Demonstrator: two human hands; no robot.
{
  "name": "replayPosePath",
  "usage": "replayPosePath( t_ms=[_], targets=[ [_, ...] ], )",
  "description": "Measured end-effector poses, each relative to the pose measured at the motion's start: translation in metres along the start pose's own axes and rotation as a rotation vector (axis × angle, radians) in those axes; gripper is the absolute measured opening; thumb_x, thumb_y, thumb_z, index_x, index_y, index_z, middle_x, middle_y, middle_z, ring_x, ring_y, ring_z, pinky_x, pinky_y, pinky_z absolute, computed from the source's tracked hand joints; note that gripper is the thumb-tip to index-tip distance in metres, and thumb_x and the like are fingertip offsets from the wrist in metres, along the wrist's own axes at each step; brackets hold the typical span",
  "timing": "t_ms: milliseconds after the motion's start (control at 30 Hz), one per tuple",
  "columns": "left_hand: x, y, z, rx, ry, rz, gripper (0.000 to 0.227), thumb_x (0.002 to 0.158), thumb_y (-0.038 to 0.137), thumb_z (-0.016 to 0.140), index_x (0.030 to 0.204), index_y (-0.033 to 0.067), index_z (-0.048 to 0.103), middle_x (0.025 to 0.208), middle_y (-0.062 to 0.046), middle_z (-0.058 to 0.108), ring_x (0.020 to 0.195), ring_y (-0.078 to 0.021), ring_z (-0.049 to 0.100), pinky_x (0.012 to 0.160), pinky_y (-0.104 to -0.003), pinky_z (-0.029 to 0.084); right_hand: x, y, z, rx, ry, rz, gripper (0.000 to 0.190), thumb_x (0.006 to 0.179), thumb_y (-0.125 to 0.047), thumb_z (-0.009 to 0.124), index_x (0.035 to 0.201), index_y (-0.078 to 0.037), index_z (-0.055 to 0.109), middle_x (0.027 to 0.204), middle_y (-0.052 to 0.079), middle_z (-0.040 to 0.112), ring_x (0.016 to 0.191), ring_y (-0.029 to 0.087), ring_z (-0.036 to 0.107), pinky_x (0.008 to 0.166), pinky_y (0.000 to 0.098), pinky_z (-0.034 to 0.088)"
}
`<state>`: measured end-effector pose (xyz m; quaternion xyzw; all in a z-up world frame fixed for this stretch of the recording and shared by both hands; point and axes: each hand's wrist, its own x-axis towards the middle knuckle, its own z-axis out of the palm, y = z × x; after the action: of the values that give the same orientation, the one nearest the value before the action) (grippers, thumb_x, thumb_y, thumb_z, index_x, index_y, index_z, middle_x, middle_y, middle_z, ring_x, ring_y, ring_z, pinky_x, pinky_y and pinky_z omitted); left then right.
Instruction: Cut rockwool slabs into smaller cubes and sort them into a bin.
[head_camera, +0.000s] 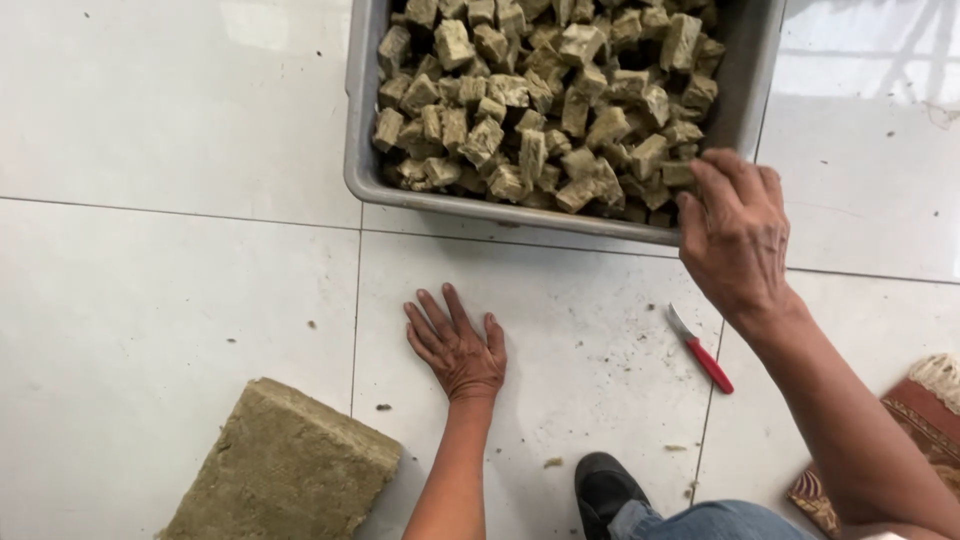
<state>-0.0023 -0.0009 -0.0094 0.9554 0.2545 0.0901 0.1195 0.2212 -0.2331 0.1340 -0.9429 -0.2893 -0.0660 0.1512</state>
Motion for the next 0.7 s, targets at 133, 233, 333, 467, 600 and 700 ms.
replayPosePath(
  t_ms=[133, 233, 333, 467, 600, 700],
  targets=[
    [0.004, -0.001, 0.000, -0.017, 0.017, 0.004, 0.075, 0.104, 0.042, 0.046, 0.164, 0.0058, 0.022, 0.170, -0.023, 0.007, 0.157, -0.0474, 0.007, 0.124, -0.062, 0.011, 0.042, -0.010, 0.001, -0.068, 0.100, -0.118, 0.026, 0.106, -0.007, 0.063, 0.130, -0.003, 0.072, 0.136, 0.021, 0.065, 0.124, 0.034, 0.059, 0.103, 0.0458, 0.054],
    [0.002, 0.001, -0.005, -0.006, 0.015, 0.003, 0.075, 0.103, 0.042, 0.046, 0.164, 0.0056, 0.023, 0.170, -0.023, 0.008, 0.157, -0.0472, 0.008, 0.124, -0.061, 0.011, 0.095, 0.009, 0.024, -0.114, 0.049, -0.110, 0.028, 0.107, -0.007, 0.062, 0.134, -0.006, 0.071, 0.140, 0.021, 0.061, 0.117, 0.035, 0.059, 0.097, 0.0469, 0.055],
    [0.004, 0.003, -0.005, 0.002, 0.018, -0.001, 0.075, 0.103, 0.043, 0.045, 0.164, 0.0060, 0.023, 0.170, -0.022, 0.008, 0.157, -0.0464, 0.008, 0.124, -0.060, 0.012, 0.138, 0.048, 0.060, -0.095, -0.006, 0.087, 0.031, 0.108, -0.005, 0.059, 0.138, -0.008, 0.068, 0.146, 0.026, 0.053, 0.114, 0.039, 0.056, 0.088, 0.0500, 0.056],
    [0.005, 0.002, -0.005, 0.046, -0.015, -0.004, 0.076, 0.103, 0.043, 0.042, 0.165, 0.0069, 0.018, 0.171, -0.022, 0.006, 0.157, -0.0459, 0.007, 0.124, -0.059, 0.011, 0.176, 0.050, 0.094, -0.315, 0.182, 0.172, 0.034, 0.097, -0.008, 0.063, 0.130, -0.008, 0.068, 0.145, 0.031, 0.042, 0.125, 0.047, 0.050, 0.095, 0.0585, 0.052],
    [0.004, 0.001, -0.002, 0.033, -0.011, 0.006, 0.077, 0.103, 0.045, 0.041, 0.165, 0.0075, 0.015, 0.171, -0.022, 0.004, 0.157, -0.0455, 0.005, 0.124, -0.060, 0.009, 0.197, 0.008, 0.097, -0.409, 0.319, 0.057, 0.030, 0.096, -0.016, 0.069, 0.125, -0.019, 0.073, 0.145, 0.027, 0.042, 0.128, 0.048, 0.047, 0.103, 0.0609, 0.047],
    [0.004, -0.001, -0.001, 0.042, -0.023, 0.019, 0.077, 0.105, 0.045, 0.040, 0.166, 0.0072, 0.014, 0.171, -0.021, 0.002, 0.158, -0.0452, 0.004, 0.125, -0.060, 0.009, 0.191, -0.003, 0.085, -0.162, 0.318, 0.005, 0.033, 0.103, -0.010, 0.066, 0.135, -0.017, 0.069, 0.146, 0.025, 0.045, 0.132, 0.043, 0.048, 0.109, 0.0563, 0.048]
  ],
)
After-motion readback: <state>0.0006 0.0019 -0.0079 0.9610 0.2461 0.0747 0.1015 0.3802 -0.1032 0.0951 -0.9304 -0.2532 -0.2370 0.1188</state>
